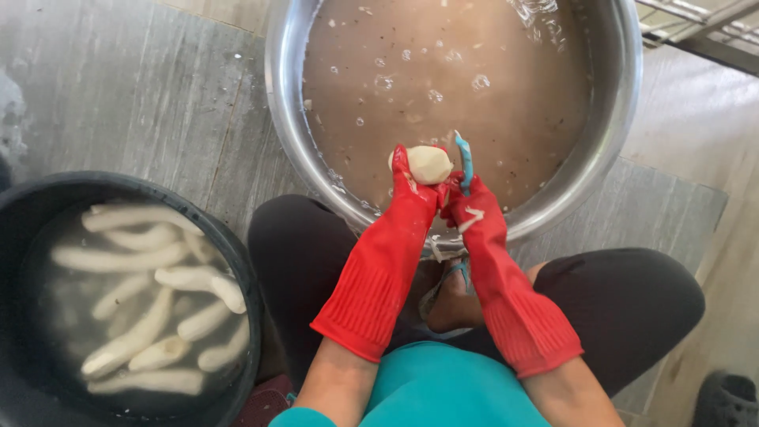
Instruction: Peeling a root vegetable with a handheld peeler over a basin of water
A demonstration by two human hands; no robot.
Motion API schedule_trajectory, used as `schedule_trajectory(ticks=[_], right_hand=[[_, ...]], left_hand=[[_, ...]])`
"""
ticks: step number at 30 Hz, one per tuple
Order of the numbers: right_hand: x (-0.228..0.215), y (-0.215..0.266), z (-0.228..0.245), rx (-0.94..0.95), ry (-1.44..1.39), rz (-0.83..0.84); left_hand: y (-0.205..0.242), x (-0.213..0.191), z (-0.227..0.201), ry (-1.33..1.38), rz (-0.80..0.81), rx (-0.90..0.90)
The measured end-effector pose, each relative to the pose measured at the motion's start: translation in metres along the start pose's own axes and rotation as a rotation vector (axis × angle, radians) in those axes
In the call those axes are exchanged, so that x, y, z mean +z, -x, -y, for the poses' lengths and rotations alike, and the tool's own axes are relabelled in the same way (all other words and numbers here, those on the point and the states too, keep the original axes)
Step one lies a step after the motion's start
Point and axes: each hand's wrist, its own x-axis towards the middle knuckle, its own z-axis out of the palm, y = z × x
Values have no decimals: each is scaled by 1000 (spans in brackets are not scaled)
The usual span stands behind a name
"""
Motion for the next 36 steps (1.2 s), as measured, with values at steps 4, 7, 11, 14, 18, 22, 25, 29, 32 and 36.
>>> schedule_trajectory(ticks=[4, 7, 11, 14, 18, 22, 25, 29, 32, 36], right_hand=[[-15, 36, 8, -124, 20, -40], [-24, 54, 27, -376, 66, -124], [-23, 75, 45, -832, 159, -252], [-16, 61, 37, -803, 197, -294], [-21, 47, 20, -386, -454, 41], [-17, 34, 27, -157, -106, -100], [-32, 67, 40, -72, -77, -90], [-39, 93, 71, -291, -57, 26], [-10, 39, 27, -136, -70, 28], [1, -39, -27, 76, -98, -8]], left_hand=[[26, 5, -2, -79, 19, 9], [38, 30, -2, -154, 21, 63], [43, 35, -2, -75, -112, 86], [56, 49, -2, -108, -187, 73], [39, 22, 12, -147, -129, 100], [-23, -24, -5, 50, -7, -96], [-3, -29, -8, 56, 128, -103], [53, 37, -9, -176, -56, 53], [67, 57, -3, -153, -170, 125], [70, 44, 20, -187, 98, 474]])
